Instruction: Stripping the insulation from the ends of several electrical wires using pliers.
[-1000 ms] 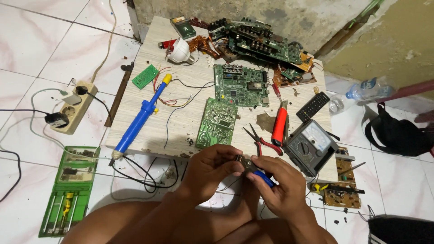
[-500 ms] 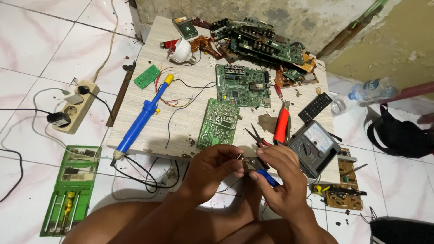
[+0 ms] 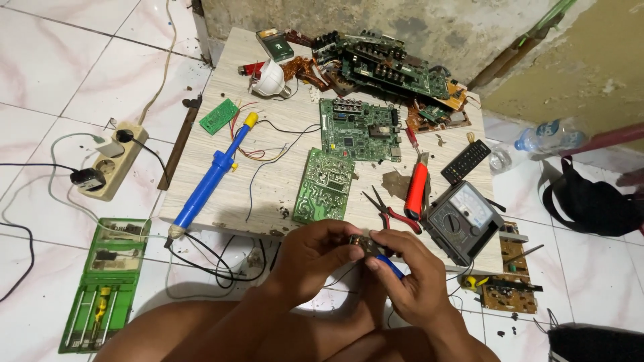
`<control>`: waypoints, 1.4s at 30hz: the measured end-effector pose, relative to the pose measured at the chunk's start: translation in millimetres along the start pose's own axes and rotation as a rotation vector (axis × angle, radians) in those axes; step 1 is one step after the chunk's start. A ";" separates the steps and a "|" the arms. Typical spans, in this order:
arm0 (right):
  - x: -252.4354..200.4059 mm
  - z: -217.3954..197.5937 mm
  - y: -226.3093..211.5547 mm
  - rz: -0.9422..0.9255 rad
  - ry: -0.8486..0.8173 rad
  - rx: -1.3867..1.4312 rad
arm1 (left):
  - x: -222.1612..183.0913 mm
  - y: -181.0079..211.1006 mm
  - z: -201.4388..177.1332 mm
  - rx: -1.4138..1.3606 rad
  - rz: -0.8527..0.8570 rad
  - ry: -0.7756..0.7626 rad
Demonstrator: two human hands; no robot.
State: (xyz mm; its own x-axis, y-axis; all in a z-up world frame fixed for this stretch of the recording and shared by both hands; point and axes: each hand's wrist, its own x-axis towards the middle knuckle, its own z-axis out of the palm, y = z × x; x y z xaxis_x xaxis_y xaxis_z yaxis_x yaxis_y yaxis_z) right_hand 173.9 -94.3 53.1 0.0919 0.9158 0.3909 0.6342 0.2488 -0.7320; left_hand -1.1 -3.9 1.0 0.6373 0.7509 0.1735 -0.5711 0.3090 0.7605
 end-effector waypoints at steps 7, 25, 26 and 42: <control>-9.8 3.2 16.5 0.226 -0.067 0.230 | 1.3 3.8 2.0 0.234 0.015 0.096; -16.7 2.8 28.4 0.310 0.114 0.377 | 5.3 -14.7 -8.8 -0.138 -0.085 0.090; -18.1 4.9 27.0 0.323 0.120 0.394 | 5.2 -14.3 -8.0 -0.162 -0.082 0.087; -24.1 9.9 24.1 0.136 0.204 0.379 | -7.9 -7.7 9.9 -0.195 -0.048 -0.092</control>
State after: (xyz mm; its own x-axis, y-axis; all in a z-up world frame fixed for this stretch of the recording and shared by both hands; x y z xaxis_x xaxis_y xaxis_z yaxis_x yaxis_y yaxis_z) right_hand 179.4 -107.3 20.5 0.3286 0.8767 0.3513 0.2834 0.2633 -0.9221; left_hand 3.4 -18.0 -0.1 0.7053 0.6791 0.2035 -0.6227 0.4563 0.6356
